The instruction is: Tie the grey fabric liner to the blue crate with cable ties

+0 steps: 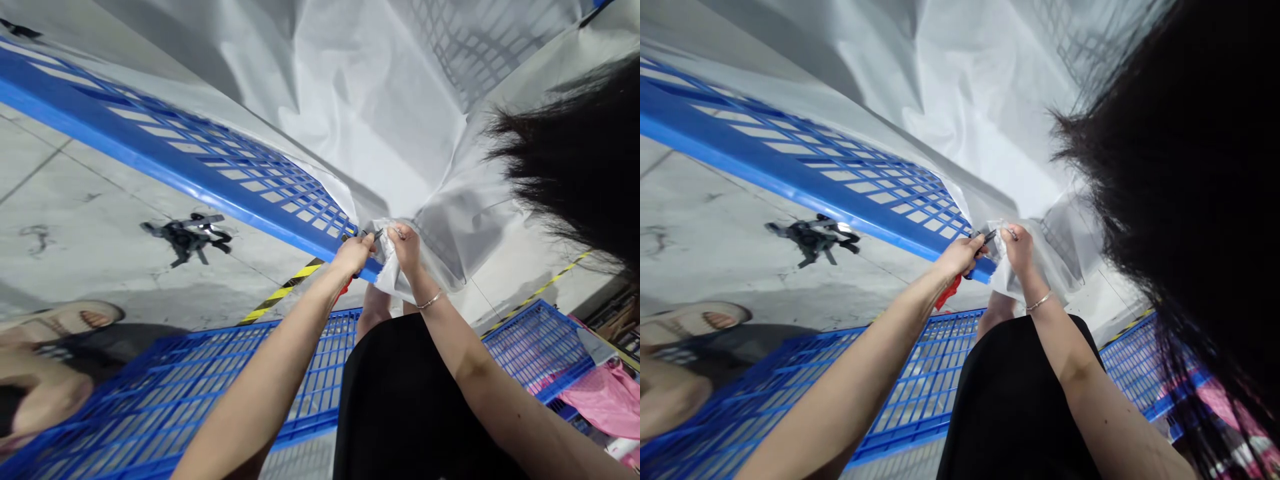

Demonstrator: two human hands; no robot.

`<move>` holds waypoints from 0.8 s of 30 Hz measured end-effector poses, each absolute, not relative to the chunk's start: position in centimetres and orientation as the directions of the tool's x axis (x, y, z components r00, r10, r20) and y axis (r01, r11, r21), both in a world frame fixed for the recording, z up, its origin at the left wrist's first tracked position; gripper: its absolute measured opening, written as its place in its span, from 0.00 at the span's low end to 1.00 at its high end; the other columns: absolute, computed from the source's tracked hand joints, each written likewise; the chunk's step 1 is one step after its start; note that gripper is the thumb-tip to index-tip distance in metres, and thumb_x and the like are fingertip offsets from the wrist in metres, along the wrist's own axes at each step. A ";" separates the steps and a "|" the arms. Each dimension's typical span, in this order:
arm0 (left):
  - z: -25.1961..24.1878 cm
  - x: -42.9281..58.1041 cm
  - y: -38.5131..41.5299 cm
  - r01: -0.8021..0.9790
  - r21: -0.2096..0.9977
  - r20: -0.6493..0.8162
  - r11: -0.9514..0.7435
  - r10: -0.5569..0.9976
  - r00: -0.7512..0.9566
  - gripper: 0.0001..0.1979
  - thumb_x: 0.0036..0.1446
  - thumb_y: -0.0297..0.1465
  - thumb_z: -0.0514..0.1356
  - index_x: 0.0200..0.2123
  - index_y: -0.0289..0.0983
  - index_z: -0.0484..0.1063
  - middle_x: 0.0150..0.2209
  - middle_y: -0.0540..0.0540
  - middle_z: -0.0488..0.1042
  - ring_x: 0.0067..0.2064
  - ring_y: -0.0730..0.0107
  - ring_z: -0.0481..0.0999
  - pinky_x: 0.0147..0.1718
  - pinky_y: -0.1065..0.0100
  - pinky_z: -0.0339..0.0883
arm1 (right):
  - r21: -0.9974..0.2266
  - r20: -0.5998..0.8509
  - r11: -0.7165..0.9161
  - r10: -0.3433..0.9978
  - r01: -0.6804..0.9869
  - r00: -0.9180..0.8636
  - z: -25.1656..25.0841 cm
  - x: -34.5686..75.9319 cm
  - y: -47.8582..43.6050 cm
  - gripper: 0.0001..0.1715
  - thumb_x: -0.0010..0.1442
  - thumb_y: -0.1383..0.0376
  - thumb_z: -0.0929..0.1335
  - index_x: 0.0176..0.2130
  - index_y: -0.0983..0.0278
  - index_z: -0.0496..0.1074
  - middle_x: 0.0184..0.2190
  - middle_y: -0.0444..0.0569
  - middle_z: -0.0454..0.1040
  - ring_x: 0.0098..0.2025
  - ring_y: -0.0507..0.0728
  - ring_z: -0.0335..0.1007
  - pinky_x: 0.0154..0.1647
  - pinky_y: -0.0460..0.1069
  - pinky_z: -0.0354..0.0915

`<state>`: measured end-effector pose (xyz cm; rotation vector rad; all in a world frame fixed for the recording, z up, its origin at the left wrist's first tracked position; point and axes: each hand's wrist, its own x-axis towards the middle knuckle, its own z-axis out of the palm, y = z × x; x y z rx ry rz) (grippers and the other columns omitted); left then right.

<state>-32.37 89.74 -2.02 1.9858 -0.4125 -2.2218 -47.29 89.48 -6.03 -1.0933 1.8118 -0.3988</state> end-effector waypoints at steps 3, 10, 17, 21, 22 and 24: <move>-1.0 -32.4 88.9 0.002 0.202 -0.968 -0.979 -0.200 -0.154 0.18 0.65 0.39 0.48 0.29 0.35 0.68 0.15 0.55 0.59 0.12 0.79 0.54 0.12 0.73 0.45 | -0.657 -0.562 0.573 -0.805 -0.490 -0.189 -6.1 -47.2 89.7 0.17 0.52 0.53 0.66 0.31 0.64 0.71 0.28 0.47 0.73 0.33 0.54 0.66 0.38 0.49 0.64; 0.5 -31.9 87.7 0.083 0.035 -0.964 -0.996 -0.056 -0.259 0.19 0.67 0.38 0.46 0.25 0.36 0.60 0.15 0.57 0.55 0.10 0.84 0.47 0.12 0.76 0.38 | -0.724 -0.562 0.626 -0.779 -0.290 -0.277 -6.0 -46.3 90.0 0.13 0.49 0.57 0.68 0.29 0.64 0.65 0.25 0.44 0.68 0.29 0.51 0.62 0.35 0.48 0.64; 0.2 -32.1 88.0 0.130 0.013 -0.956 -0.991 -0.050 -0.288 0.19 0.67 0.39 0.47 0.25 0.36 0.61 0.14 0.57 0.55 0.11 0.85 0.46 0.11 0.76 0.37 | -0.739 -0.552 0.609 -0.792 -0.287 -0.260 -4.7 -45.7 89.8 0.09 0.50 0.61 0.67 0.32 0.64 0.66 0.29 0.45 0.71 0.32 0.51 0.65 0.38 0.49 0.65; 0.2 -32.2 87.7 0.133 0.030 -0.959 -0.991 -0.066 -0.274 0.18 0.67 0.36 0.48 0.24 0.36 0.59 0.14 0.57 0.54 0.10 0.85 0.46 0.11 0.76 0.36 | -0.706 -0.521 0.597 -0.802 -0.382 -0.291 -4.1 -45.6 89.3 0.10 0.51 0.62 0.67 0.34 0.64 0.66 0.29 0.45 0.71 0.32 0.51 0.65 0.37 0.47 0.63; 0.2 -32.2 87.7 0.136 0.031 -0.959 -0.990 -0.068 -0.274 0.17 0.67 0.36 0.48 0.24 0.37 0.59 0.14 0.58 0.54 0.10 0.85 0.46 0.11 0.76 0.36 | -0.696 -0.526 0.604 -0.797 -0.388 -0.297 -4.1 -45.6 89.1 0.11 0.51 0.62 0.67 0.35 0.64 0.66 0.28 0.44 0.70 0.31 0.50 0.64 0.36 0.47 0.63; 0.2 -32.2 87.6 0.144 0.034 -0.958 -0.989 -0.073 -0.277 0.17 0.67 0.35 0.48 0.24 0.37 0.58 0.14 0.58 0.54 0.11 0.85 0.46 0.12 0.76 0.36 | -0.688 -0.538 0.615 -0.789 -0.386 -0.298 -4.2 -45.7 89.0 0.13 0.50 0.61 0.68 0.36 0.64 0.65 0.27 0.43 0.69 0.30 0.50 0.64 0.35 0.47 0.62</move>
